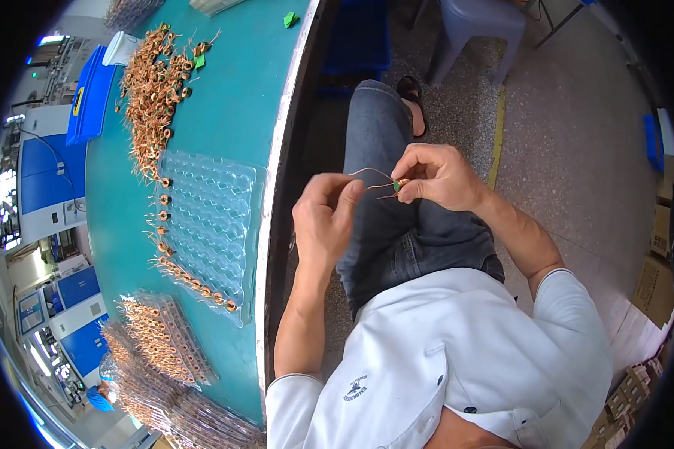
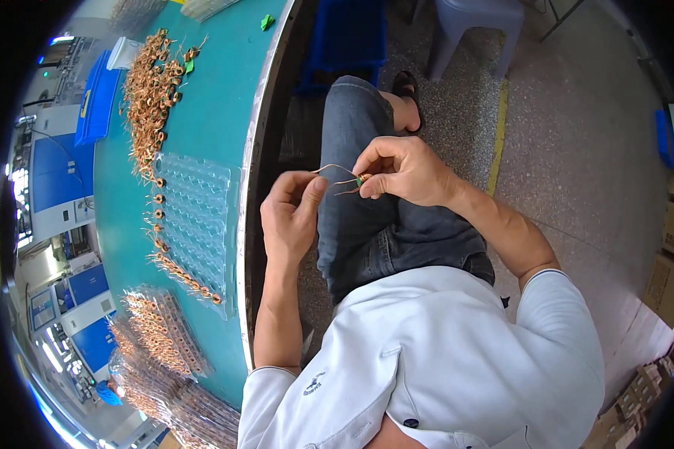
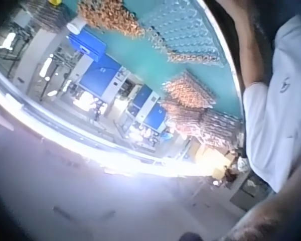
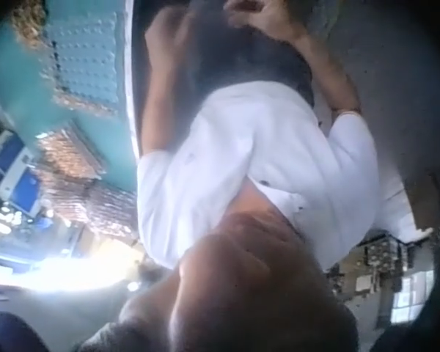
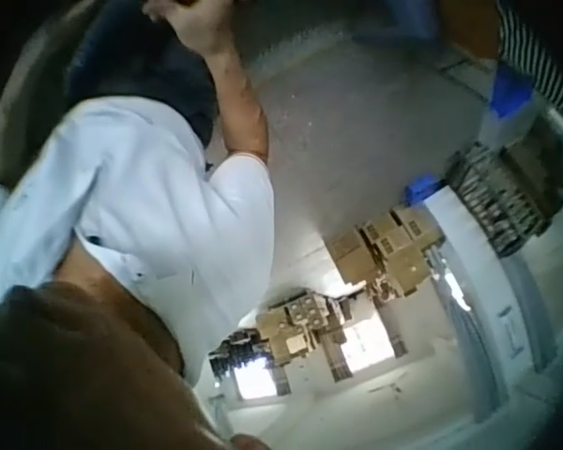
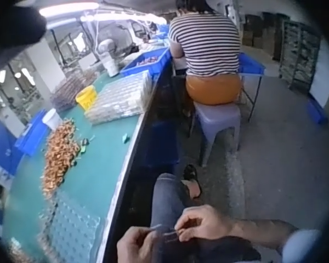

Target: The recorder is manually assembling small copper coil components by attaching green plastic caps to them at a factory workbench.

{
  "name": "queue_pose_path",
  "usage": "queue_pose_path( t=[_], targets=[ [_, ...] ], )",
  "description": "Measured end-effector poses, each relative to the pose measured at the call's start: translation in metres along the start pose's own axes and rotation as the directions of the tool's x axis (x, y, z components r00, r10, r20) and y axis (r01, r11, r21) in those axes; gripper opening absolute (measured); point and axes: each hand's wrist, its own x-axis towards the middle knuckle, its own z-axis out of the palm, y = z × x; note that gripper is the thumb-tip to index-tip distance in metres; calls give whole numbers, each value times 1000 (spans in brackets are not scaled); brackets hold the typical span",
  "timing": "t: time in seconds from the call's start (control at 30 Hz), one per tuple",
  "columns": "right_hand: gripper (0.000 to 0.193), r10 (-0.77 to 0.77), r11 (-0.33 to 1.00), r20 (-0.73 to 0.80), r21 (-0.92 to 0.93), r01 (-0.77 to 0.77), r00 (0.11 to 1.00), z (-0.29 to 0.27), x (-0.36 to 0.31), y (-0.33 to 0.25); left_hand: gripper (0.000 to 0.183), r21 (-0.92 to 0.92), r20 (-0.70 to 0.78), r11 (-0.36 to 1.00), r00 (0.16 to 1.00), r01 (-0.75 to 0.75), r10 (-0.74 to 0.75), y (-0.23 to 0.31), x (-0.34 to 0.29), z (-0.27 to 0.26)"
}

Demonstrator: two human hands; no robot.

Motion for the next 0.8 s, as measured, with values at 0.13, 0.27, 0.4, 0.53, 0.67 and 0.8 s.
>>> queue_pose_path(
  t=[0.13,0.27,0.4,0.53,0.67,0.8],
  targets=[
    [18,67,997,50,-46,-64,997,-1,-1,-5,17,-132,-3,983,992,-127,128,-1,1,3],
    [18,186,977,109,-127,-172,976,-1,2,-15,17,184,267,891,894,-415,361,0,8,-9],
    [18,217,949,124,-259,-179,968,-5,4,-18,20,210,393,763,767,-612,507,-3,13,-15],
    [19,194,929,41,-328,-170,980,-4,7,-23,20,85,223,912,899,-402,376,6,16,-12],
    [23,26,913,83,-408,10,996,-3,7,-17,23,87,162,892,890,-443,426,1,15,-3],
    [28,24,927,119,-375,22,993,-1,6,-11,19,-85,131,922,914,-377,385,-7,13,5]
  ],
)
